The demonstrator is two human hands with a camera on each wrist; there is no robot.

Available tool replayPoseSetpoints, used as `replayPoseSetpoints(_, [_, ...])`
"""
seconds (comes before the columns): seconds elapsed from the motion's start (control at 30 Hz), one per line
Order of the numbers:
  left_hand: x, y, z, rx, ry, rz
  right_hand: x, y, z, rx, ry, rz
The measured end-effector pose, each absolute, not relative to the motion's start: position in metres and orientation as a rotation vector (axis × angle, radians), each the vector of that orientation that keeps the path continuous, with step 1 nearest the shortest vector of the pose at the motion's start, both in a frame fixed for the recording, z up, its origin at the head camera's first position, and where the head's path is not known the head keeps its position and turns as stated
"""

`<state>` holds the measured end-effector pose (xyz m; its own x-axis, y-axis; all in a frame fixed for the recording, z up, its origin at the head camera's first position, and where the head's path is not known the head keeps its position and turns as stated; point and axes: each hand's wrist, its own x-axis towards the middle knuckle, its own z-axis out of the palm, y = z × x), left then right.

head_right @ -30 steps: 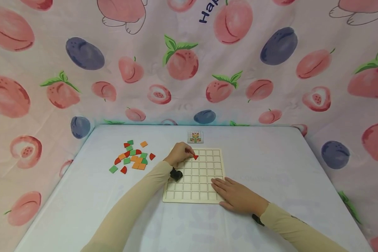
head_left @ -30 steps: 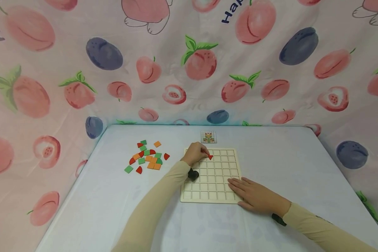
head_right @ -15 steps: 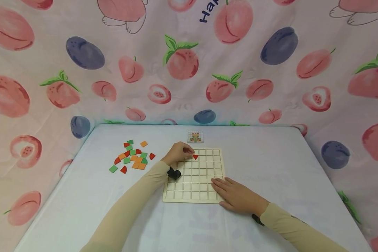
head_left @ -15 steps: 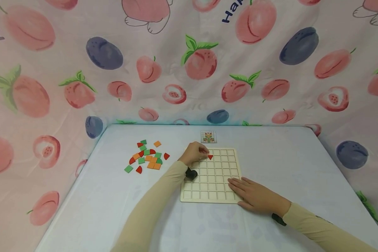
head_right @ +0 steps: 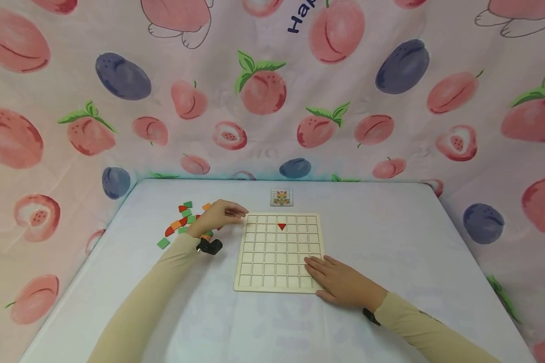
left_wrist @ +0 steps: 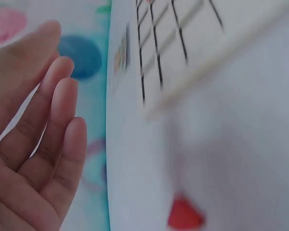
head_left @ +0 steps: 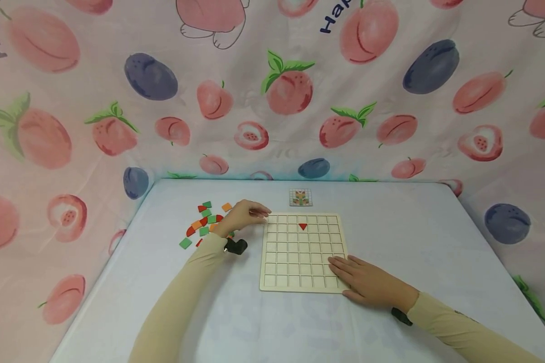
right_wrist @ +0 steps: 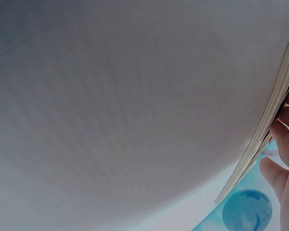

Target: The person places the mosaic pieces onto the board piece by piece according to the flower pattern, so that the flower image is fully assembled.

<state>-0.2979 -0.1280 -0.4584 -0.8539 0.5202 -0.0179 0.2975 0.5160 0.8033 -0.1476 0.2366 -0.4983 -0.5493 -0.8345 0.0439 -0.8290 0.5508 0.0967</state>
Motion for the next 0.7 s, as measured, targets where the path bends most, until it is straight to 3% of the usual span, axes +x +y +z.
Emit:
replayPoseSetpoints(0.23, [-0.298, -0.168, -0.464, 0.44, 2.622, 1.223, -0.148, 0.236, -0.496, 1.434, -2.664, -0.12])
replayPoseSetpoints(0.7, [-0.286, -0.187, -0.487, 0.352, 2.678, 1.157, -0.148, 0.236, -0.498, 1.447, -2.643, -0.102])
